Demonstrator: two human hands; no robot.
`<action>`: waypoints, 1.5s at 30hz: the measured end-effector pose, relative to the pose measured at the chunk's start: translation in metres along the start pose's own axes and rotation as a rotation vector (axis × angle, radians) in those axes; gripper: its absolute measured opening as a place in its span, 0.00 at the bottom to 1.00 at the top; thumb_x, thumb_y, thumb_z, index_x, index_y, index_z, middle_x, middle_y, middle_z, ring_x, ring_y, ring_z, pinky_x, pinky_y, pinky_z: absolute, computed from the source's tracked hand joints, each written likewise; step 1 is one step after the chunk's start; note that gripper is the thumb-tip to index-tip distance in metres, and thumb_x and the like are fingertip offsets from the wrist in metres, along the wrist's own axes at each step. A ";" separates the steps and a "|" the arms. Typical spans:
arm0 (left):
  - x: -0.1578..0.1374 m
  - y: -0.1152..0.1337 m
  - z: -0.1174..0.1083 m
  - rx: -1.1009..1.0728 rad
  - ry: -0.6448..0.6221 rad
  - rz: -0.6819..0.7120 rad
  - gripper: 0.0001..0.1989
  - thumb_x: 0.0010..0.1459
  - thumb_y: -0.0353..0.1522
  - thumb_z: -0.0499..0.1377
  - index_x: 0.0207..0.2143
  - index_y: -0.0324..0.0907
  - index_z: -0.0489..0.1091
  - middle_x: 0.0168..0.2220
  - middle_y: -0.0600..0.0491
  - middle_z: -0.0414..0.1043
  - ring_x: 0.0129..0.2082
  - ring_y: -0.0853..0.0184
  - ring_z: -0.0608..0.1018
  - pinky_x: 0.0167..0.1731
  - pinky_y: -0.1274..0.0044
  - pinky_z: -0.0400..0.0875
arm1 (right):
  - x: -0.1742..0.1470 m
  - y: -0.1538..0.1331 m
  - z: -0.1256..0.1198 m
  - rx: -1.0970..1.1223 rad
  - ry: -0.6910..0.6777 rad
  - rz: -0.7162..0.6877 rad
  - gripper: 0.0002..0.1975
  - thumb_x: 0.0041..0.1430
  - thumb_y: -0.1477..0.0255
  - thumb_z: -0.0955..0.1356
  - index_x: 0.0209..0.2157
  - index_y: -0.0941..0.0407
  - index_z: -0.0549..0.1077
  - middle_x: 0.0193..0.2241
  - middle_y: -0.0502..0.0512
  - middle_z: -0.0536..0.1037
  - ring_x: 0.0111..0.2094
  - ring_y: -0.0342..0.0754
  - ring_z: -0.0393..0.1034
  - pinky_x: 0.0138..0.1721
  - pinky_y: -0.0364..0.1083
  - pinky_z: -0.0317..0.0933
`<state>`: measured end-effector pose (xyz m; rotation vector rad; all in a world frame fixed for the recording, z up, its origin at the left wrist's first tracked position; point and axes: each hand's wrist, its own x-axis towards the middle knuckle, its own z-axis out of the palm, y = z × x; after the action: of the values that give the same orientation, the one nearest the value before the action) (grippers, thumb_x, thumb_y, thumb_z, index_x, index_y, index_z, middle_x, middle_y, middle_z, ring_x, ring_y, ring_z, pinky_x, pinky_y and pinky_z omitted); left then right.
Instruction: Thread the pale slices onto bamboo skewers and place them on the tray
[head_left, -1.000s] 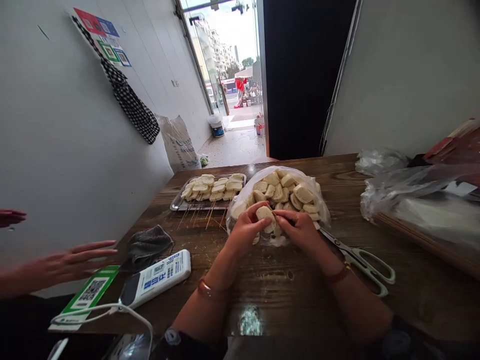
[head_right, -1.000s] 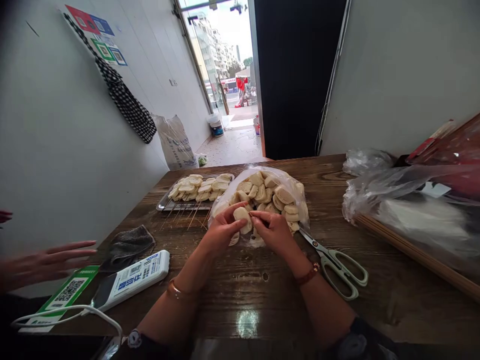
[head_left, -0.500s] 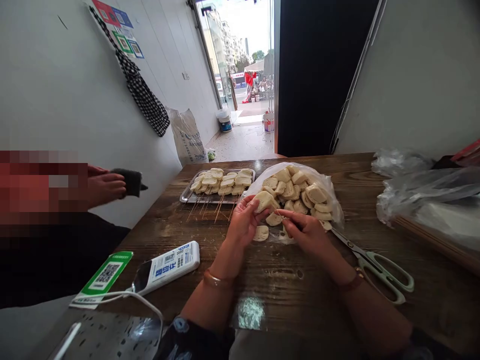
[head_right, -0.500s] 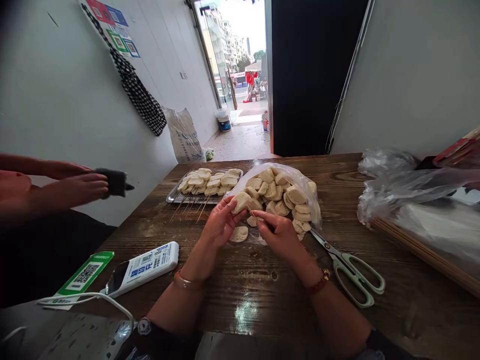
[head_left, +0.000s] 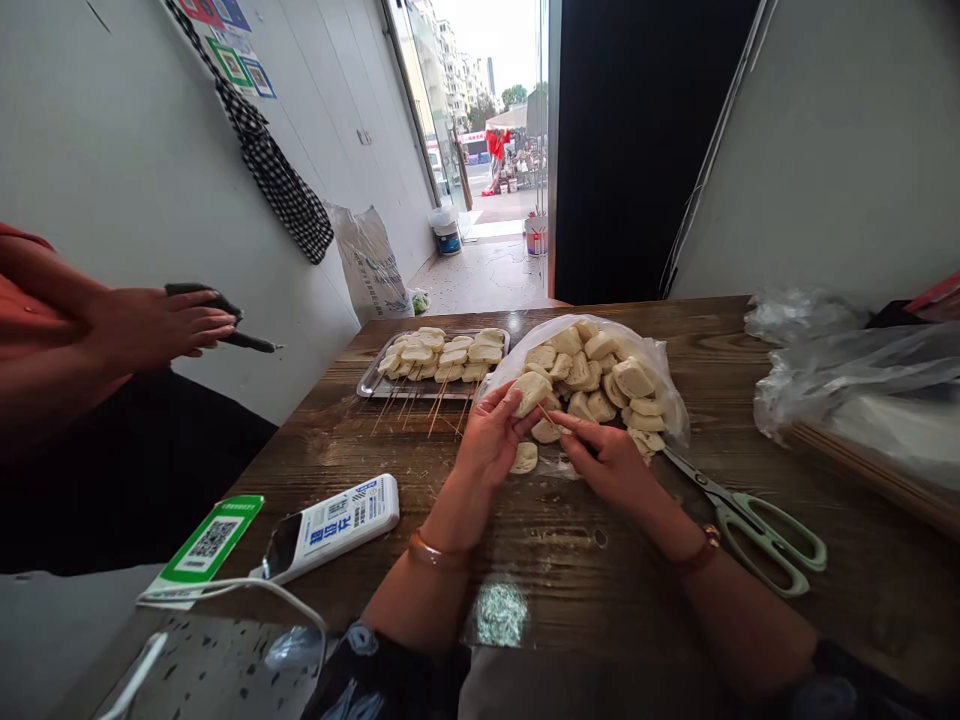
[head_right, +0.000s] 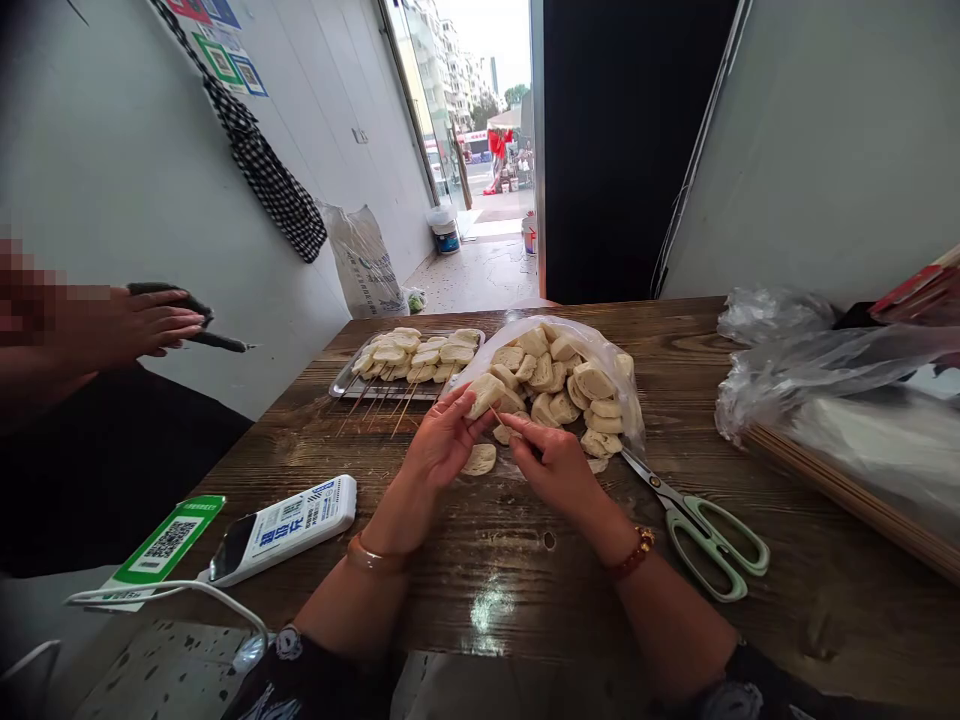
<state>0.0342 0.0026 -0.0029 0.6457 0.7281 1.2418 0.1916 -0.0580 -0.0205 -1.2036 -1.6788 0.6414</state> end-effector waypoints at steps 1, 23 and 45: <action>0.000 0.000 0.000 -0.001 -0.003 0.001 0.11 0.49 0.26 0.68 0.36 0.36 0.74 0.37 0.48 0.78 0.35 0.66 0.81 0.39 0.73 0.78 | 0.000 0.000 0.000 0.001 -0.004 0.002 0.22 0.60 0.68 0.62 0.53 0.60 0.76 0.22 0.49 0.75 0.20 0.42 0.60 0.24 0.42 0.57; -0.001 0.001 0.002 -0.027 0.000 -0.022 0.12 0.48 0.26 0.68 0.36 0.35 0.73 0.35 0.47 0.79 0.32 0.65 0.81 0.35 0.76 0.77 | -0.002 0.004 0.001 0.000 -0.036 -0.007 0.22 0.61 0.69 0.62 0.54 0.60 0.74 0.36 0.56 0.83 0.33 0.49 0.75 0.34 0.46 0.67; -0.005 -0.005 0.006 0.062 -0.037 0.098 0.21 0.39 0.32 0.73 0.37 0.37 0.75 0.38 0.49 0.78 0.34 0.66 0.79 0.36 0.75 0.76 | -0.001 0.002 0.000 -0.037 -0.003 0.044 0.22 0.61 0.69 0.62 0.53 0.61 0.75 0.28 0.54 0.80 0.24 0.45 0.69 0.28 0.43 0.62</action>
<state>0.0410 -0.0033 -0.0029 0.7607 0.7131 1.2983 0.1928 -0.0585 -0.0226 -1.2690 -1.6772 0.6421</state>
